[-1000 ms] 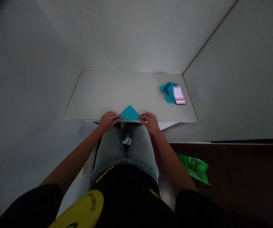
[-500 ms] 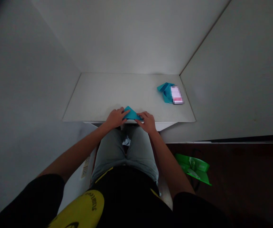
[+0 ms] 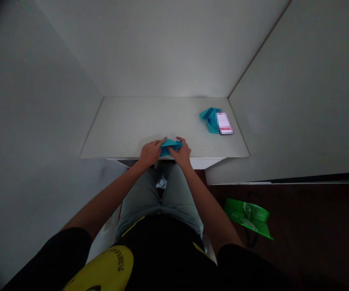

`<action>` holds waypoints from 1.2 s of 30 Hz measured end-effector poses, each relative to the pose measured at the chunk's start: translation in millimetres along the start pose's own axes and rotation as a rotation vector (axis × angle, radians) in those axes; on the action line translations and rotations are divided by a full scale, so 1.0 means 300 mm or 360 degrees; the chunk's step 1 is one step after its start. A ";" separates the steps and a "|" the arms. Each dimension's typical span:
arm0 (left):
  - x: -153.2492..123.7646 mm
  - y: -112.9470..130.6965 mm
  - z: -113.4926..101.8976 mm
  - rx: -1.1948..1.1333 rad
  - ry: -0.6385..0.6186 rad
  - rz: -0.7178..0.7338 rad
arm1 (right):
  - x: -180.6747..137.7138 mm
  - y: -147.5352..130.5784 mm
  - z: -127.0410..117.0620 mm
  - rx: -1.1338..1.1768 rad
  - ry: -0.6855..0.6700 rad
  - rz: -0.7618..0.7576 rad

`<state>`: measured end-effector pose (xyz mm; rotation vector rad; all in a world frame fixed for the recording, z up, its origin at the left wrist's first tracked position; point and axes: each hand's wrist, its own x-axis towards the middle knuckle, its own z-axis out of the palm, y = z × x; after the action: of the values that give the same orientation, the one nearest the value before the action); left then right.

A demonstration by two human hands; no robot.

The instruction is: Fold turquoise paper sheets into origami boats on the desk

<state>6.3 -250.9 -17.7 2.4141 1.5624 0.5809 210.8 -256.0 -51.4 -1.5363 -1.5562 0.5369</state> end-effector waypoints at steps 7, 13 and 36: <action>0.044 -0.046 0.038 -0.0624 0.0300 -0.0289 | 0.063 -0.017 0.022 0.0113 -0.0311 -0.0085; 0.028 -0.155 0.009 -0.0715 0.0246 -0.0324 | 0.089 0.005 -0.007 0.0085 -0.0360 -0.0269; -0.033 -0.219 -0.058 -0.0426 0.0091 -0.0044 | 0.052 0.035 -0.043 -0.0258 -0.0370 -0.0491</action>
<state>-59.1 -233.2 -28.9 2.1916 1.4336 0.8047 229.4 -242.8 -48.6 -1.3496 -2.0153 0.4324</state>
